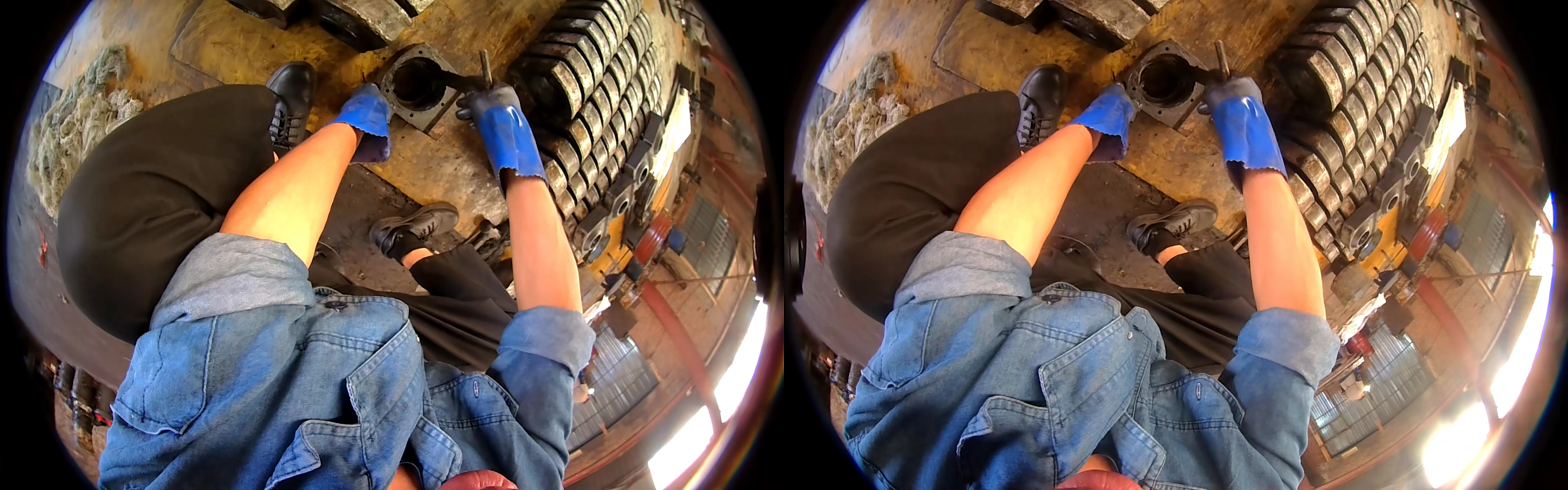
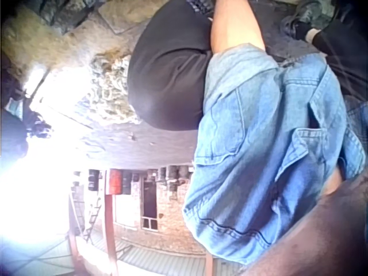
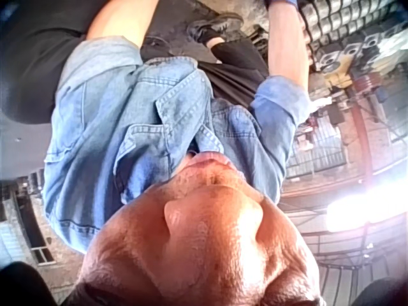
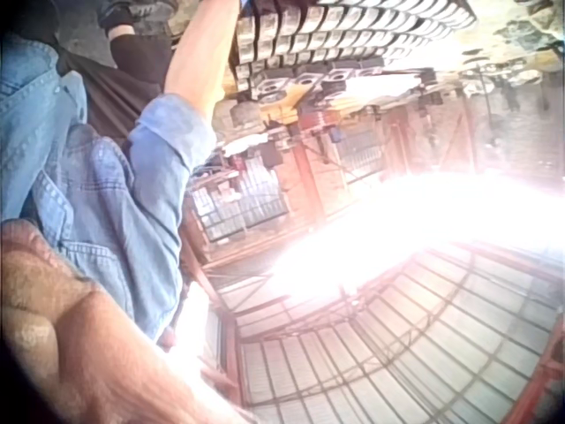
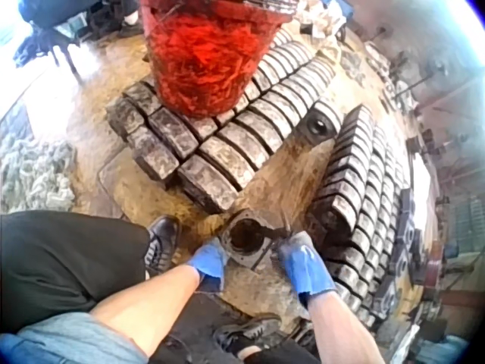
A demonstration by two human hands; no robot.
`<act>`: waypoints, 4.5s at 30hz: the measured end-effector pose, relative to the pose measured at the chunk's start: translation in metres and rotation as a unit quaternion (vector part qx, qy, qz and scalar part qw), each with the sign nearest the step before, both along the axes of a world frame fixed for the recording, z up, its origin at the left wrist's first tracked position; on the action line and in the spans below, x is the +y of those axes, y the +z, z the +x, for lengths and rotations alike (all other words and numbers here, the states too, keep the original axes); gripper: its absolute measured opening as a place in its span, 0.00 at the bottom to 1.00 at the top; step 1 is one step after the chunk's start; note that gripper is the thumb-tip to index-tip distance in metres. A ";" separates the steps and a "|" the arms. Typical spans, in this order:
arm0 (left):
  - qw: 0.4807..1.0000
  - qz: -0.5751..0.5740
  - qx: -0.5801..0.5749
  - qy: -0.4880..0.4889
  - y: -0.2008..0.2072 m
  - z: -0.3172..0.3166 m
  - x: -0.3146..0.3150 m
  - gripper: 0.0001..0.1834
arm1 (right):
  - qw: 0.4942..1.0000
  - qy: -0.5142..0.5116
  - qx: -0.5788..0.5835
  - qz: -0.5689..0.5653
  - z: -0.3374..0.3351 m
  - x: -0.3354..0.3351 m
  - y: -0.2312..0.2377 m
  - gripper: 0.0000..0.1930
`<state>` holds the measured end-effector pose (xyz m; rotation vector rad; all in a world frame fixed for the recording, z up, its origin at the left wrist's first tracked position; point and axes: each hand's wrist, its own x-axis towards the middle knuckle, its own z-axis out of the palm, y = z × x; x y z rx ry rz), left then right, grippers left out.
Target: The person cleans industrial metal castings by hand using a small metal scraper and a hammer to remove excess material and debris.
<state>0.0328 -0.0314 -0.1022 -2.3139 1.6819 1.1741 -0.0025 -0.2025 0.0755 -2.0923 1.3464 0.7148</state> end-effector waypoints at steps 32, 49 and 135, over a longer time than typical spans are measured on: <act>0.912 0.078 0.152 0.373 -0.089 -0.010 -0.015 0.16 | 0.941 0.336 -0.015 -0.041 -0.021 -0.031 0.005 0.13; 0.914 0.113 0.133 0.367 -0.060 -0.006 -0.015 0.16 | 0.858 0.475 0.175 -0.090 0.003 -0.005 0.016 0.13; 0.919 0.046 0.220 0.324 0.123 -0.083 0.078 0.25 | 0.306 -0.687 -0.659 -0.020 -0.676 0.072 0.083 0.18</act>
